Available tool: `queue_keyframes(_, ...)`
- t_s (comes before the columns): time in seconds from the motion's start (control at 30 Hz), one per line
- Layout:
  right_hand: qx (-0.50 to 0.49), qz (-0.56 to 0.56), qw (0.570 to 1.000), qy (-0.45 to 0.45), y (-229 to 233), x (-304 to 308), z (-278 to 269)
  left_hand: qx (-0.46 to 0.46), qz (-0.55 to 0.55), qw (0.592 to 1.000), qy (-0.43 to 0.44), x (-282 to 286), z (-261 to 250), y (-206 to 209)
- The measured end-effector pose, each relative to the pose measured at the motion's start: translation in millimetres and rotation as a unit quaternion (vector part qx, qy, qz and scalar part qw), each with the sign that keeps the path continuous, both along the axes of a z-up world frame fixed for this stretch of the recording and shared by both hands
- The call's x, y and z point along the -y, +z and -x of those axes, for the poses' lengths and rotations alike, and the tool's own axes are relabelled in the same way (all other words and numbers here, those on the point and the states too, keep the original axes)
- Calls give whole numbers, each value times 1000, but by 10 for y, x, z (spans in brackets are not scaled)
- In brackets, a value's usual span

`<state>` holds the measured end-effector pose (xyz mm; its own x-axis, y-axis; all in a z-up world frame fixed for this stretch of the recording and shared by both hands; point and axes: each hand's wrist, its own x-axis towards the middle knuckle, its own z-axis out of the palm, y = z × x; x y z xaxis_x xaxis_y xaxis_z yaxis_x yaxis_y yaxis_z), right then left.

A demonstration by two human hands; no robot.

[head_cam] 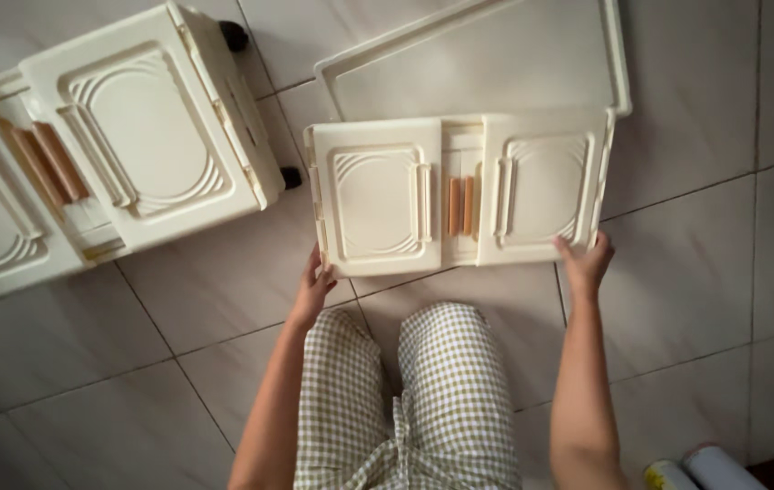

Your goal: The person assembles a beige foldable plastic crate by unfolding its sides and securing the latches. They then place the crate on the floor and repeat the process with a second identical crate, closing the lids and stacking them.

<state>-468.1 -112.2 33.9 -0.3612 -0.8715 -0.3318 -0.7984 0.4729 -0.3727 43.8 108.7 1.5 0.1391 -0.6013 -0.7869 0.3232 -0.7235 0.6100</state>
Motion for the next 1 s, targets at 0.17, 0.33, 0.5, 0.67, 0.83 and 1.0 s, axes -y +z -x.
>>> queue_keyframes(0.17,15,-8,999,-41,14,-560,22,27,-3,998,-51,-301,-35,-130)
queue_keyframes(0.33,66,24,997,-44,190,-818,216,33,-13,988,-148,-460,75,-132)
queue_keyframes(0.5,100,35,992,-70,323,-921,381,44,9,971,-235,-305,168,-263)
queue_keyframes(0.67,181,9,965,-190,345,-817,529,-22,31,985,-169,-69,407,-360)
queue_keyframes(0.83,191,-38,968,-158,267,-586,682,36,88,986,-135,437,479,-577)
queue_keyframes(1.0,226,-73,962,-138,147,-370,742,-121,80,984,-107,1249,206,-734)
